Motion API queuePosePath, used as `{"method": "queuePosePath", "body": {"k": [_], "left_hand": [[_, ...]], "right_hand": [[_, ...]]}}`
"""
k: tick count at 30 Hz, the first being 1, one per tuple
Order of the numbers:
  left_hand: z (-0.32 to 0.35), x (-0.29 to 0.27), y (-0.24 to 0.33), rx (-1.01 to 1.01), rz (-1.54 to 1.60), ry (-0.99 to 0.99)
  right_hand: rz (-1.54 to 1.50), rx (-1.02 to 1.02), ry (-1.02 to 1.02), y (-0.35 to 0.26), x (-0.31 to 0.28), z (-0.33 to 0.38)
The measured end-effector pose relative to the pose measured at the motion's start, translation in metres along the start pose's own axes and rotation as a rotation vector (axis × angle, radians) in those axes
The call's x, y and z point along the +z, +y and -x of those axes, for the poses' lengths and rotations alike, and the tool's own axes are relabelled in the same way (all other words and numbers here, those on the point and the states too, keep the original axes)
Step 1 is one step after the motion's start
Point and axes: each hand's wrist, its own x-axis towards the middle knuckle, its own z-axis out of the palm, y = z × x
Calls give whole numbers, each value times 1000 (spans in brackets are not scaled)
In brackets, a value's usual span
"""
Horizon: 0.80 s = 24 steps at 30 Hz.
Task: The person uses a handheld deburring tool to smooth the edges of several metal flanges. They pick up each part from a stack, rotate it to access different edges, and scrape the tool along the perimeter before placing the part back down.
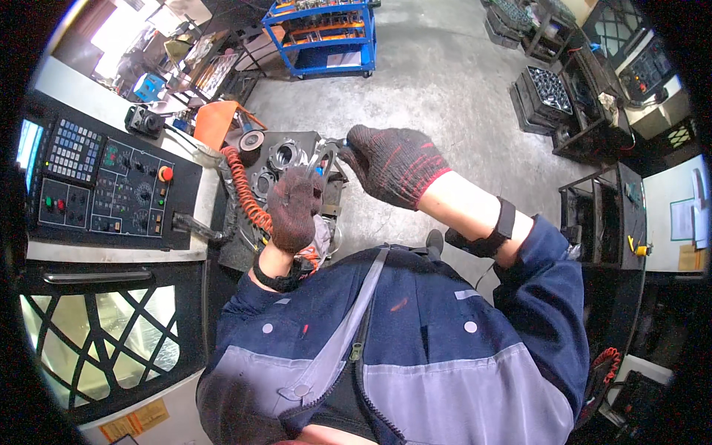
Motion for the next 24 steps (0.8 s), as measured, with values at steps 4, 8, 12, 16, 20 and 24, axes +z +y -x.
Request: {"method": "queuePosePath", "body": {"k": [4,8,12,16,20,24], "left_hand": [[-3,-3,2,184,-185,-20],[-9,-10,-15,-14,35,-43],[-12,-10,-17,34,47,-9],[-6,-7,7,80,-146,-56],[-3,-6,-10,14,0,-25],[-13,-5,-14,228,-149,1]], "right_hand": [[-96,71,-88,0,23,4],[-225,-3,-87,-4,22,5],[-220,-30,-90,-4,3,3],[-227,2,-64,7,0,-1],[-330,62,-64,2,25,0],[-359,32,-153,-7,20,1]]}}
